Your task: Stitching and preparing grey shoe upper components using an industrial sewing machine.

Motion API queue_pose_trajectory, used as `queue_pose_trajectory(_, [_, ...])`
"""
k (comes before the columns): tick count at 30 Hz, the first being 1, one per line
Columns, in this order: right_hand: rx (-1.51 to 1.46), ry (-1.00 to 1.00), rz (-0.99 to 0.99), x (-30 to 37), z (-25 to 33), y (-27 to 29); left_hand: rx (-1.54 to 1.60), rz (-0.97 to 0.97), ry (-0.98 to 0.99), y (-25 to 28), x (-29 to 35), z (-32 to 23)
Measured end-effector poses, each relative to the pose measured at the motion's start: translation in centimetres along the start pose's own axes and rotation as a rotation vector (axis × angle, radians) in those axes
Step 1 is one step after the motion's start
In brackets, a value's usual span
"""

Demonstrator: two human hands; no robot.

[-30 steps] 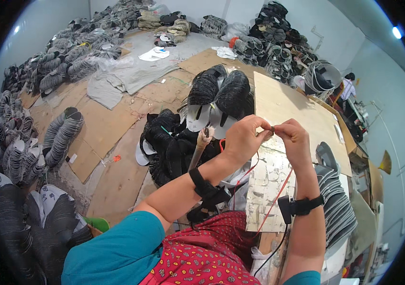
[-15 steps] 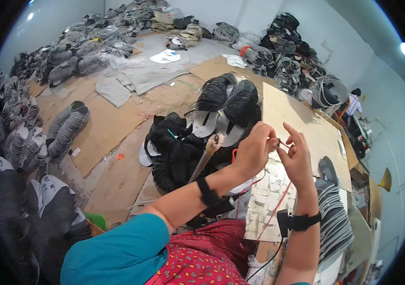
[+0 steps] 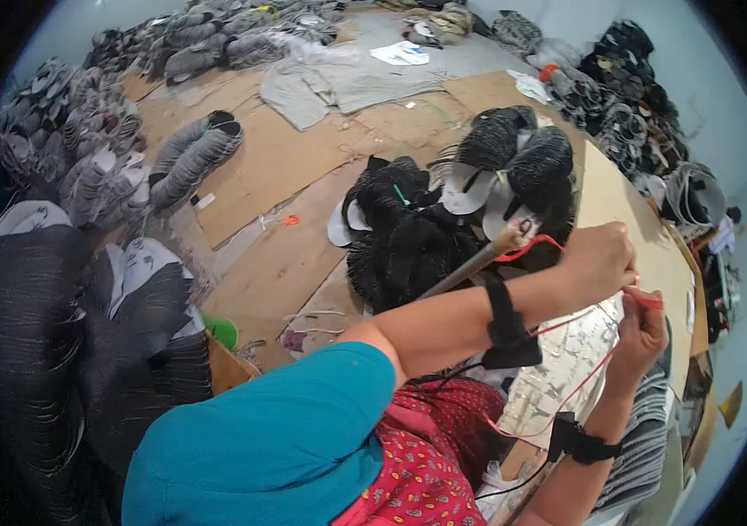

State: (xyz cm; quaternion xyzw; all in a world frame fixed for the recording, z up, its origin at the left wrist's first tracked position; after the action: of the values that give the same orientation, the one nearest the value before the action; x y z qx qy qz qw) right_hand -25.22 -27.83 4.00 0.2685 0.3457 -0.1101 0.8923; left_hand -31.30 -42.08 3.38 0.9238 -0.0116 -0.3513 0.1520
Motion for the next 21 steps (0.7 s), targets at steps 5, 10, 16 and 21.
queue_pose_trajectory(5, [-0.783,-0.663,-0.048,-1.8,-3.7,-1.3,0.730,-0.075,0.285,-1.0,0.3,1.6])
queue_pose_trajectory(10, [-0.846,-0.879,-0.058,-1.7,-6.4,-1.4,0.431,0.102,0.216,0.2,-0.2,2.1])
queue_pose_trajectory(16, [-0.067,-0.552,-0.197,-1.4,-4.8,2.0,-0.208,-0.280,-0.217,4.6,0.2,-1.4])
queue_pose_trajectory(21, [-0.034,-0.239,0.171,-2.2,4.9,1.5,-0.182,0.146,-0.906,3.5,6.8,-6.9])
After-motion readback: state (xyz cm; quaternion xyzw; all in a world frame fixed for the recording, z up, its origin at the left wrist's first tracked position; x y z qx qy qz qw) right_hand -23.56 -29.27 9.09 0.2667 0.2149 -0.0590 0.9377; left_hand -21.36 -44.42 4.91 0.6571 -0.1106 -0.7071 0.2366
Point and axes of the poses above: each hand's wrist, its own x-axis away from the middle knuckle, its own y-axis out of the back of the hand, z = x × y, the point moved 4 cm from there along -x, towards the middle knuckle, and after that the axes turned 4 degrees about x, right-handed, at the moved point
